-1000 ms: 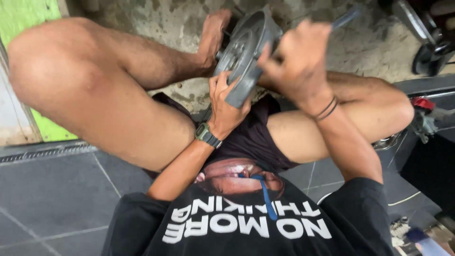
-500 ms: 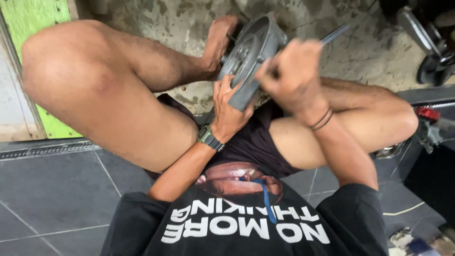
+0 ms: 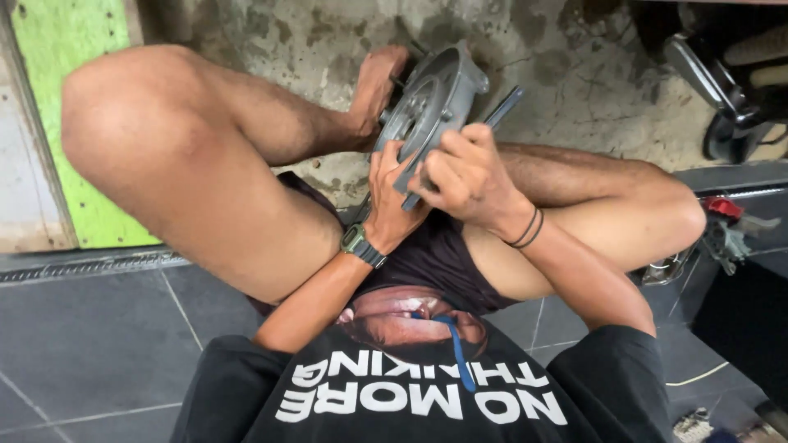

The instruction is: Cleaning and preparing the mating surface of a motorcycle engine casing using a manual scraper and a power grinder.

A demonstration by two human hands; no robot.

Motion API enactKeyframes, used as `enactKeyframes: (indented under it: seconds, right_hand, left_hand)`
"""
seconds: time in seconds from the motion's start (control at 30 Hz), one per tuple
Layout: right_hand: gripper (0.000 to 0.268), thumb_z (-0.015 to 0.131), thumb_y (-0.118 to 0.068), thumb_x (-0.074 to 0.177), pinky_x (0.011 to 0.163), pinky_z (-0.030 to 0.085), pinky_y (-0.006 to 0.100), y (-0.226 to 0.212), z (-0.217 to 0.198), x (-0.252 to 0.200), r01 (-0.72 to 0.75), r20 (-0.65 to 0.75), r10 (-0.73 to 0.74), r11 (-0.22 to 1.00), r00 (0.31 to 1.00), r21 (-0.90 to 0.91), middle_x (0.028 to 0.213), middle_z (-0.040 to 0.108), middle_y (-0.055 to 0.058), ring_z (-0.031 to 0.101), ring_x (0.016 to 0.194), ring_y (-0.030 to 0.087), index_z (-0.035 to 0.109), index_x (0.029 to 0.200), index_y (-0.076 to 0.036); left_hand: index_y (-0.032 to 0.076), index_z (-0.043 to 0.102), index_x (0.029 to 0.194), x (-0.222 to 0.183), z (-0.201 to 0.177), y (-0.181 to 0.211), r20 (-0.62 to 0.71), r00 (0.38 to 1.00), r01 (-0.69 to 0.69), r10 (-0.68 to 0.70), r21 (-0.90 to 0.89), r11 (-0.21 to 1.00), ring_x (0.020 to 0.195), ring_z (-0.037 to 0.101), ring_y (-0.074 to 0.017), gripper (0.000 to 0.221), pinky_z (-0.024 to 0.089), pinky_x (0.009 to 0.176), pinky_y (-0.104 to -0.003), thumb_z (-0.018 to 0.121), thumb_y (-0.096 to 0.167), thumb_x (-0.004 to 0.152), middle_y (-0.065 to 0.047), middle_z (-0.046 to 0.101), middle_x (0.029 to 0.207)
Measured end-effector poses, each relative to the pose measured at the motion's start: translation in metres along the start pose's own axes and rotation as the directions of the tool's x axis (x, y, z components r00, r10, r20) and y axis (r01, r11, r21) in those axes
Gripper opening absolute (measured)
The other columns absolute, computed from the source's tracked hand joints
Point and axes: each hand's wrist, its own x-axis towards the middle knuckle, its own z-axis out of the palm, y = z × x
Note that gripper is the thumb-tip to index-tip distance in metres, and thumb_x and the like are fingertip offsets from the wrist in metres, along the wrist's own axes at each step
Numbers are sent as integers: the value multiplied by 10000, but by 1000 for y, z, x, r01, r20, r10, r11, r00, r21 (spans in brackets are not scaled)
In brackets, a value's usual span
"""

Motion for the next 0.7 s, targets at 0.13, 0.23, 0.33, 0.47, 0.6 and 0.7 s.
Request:
enactKeyframes:
  seconds: [0.13, 0.23, 0.33, 0.47, 0.6, 0.7]
  right_hand:
    - [298, 771, -26, 840, 744, 424, 470, 39, -8, -6, -106, -58, 99, 983, 993, -151, 681, 440, 96, 460, 634, 312, 519, 693, -86]
    - [293, 746, 15, 841, 816, 437, 500, 37, -10, -3, -140, -81, 126, 970, 989, -198, 705, 423, 121, 481, 660, 363, 484, 728, -51]
    - [316, 685, -72, 858, 718, 428, 416, 13, 2, -5, -43, -57, 41, 999, 998, -32, 645, 452, 13, 498, 613, 254, 457, 649, -136]
    - [287, 732, -20, 800, 694, 425, 445, 39, -8, 5, -127, -112, 110, 979, 988, -157, 669, 418, 53, 470, 600, 299, 479, 683, -88]
    - [347, 688, -68, 875, 678, 385, 405, -7, 2, 6, 21, -91, -29, 996, 995, -91, 648, 422, 30, 438, 577, 254, 439, 640, -127]
    - [319, 703, -86, 858, 637, 383, 433, 29, 3, -1, -16, -98, -2, 983, 995, -185, 667, 411, 61, 419, 582, 278, 470, 642, -120]
  left_hand:
    - [77, 620, 864, 1, 5, -9, -8, 999, -36, 35, -42, 998, 783, 542, -415, 163, 463, 767, -459, 726, 169, 781, -114, 518, 1057]
    - [72, 628, 876, 6, 7, -12, -32, 995, -90, 89, -5, 996, 776, 548, -421, 164, 463, 775, -469, 727, 152, 772, -115, 520, 1066]
    - [75, 631, 890, -1, 13, -18, -27, 995, -92, 93, 40, 995, 769, 558, -434, 250, 475, 755, -488, 764, 224, 740, -129, 535, 1037]
    - [103, 633, 822, 3, 8, -14, -49, 996, -79, 79, -1, 997, 749, 588, -402, 226, 463, 740, -440, 762, 288, 815, -113, 560, 1030]
    - [69, 631, 783, -1, 9, -21, -11, 995, -98, 99, 34, 995, 744, 577, -390, 308, 470, 777, -435, 715, 365, 791, -107, 567, 1050]
    - [64, 623, 736, 3, 9, -14, -47, 998, -43, 42, -21, 999, 747, 590, -431, 236, 461, 749, -468, 741, 260, 795, -142, 568, 1038]
